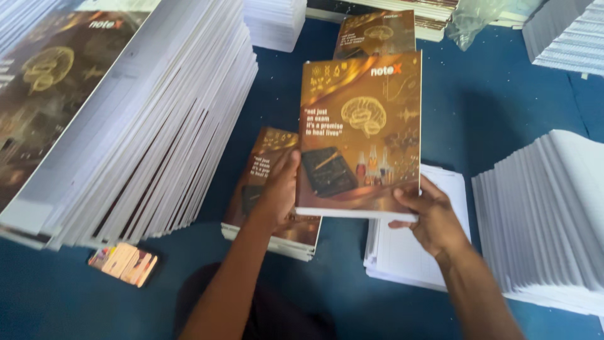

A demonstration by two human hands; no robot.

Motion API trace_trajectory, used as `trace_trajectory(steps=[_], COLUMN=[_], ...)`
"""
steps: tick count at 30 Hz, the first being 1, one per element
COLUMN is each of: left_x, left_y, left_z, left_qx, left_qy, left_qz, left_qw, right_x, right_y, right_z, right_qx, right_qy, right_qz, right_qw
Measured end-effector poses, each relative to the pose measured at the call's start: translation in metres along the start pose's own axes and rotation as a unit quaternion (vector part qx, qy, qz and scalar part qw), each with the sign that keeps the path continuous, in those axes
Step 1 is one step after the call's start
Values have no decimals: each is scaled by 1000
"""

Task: The person sits on the floor and assembles notebooks by inserting loose lined paper into printed covers. They pick up a cover, open it, insert a stack of paper, close the cover, and place the finished notebook onto a growing stack.

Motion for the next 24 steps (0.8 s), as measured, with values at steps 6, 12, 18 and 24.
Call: trace_trajectory(steps=[6, 12, 18, 24], left_x=[-23, -32, -31, -34], left_y=[-20, -42, -56, -63], left_z=[-51, -61, -59, -61], left_qx=[87, 82, 69, 69], left_qy=[-30, -12, 9, 6], left_qz=[-35, -32, -61, -79], left_qw=[995, 996, 996, 995], right_x=[-67, -133, -152, -130], right_y=[-96, -211, -300, -356], right_z=[-7, -13, -14, -30], right_qx=[7, -19, -39, -18], right_qy=[-5, -6, 3, 18], right_qz=[-52, -100, -90, -39], right_qw=[999, 995, 995, 999])
Point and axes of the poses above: each hand's wrist, its own y-axis away from the middle knuckle, its own z-axis out of the palm, x = y × z, the point moved 4 cm from there along -y, towards the middle knuckle, and after that the axes turned 3 degrees about y, right-handed, at the moved point
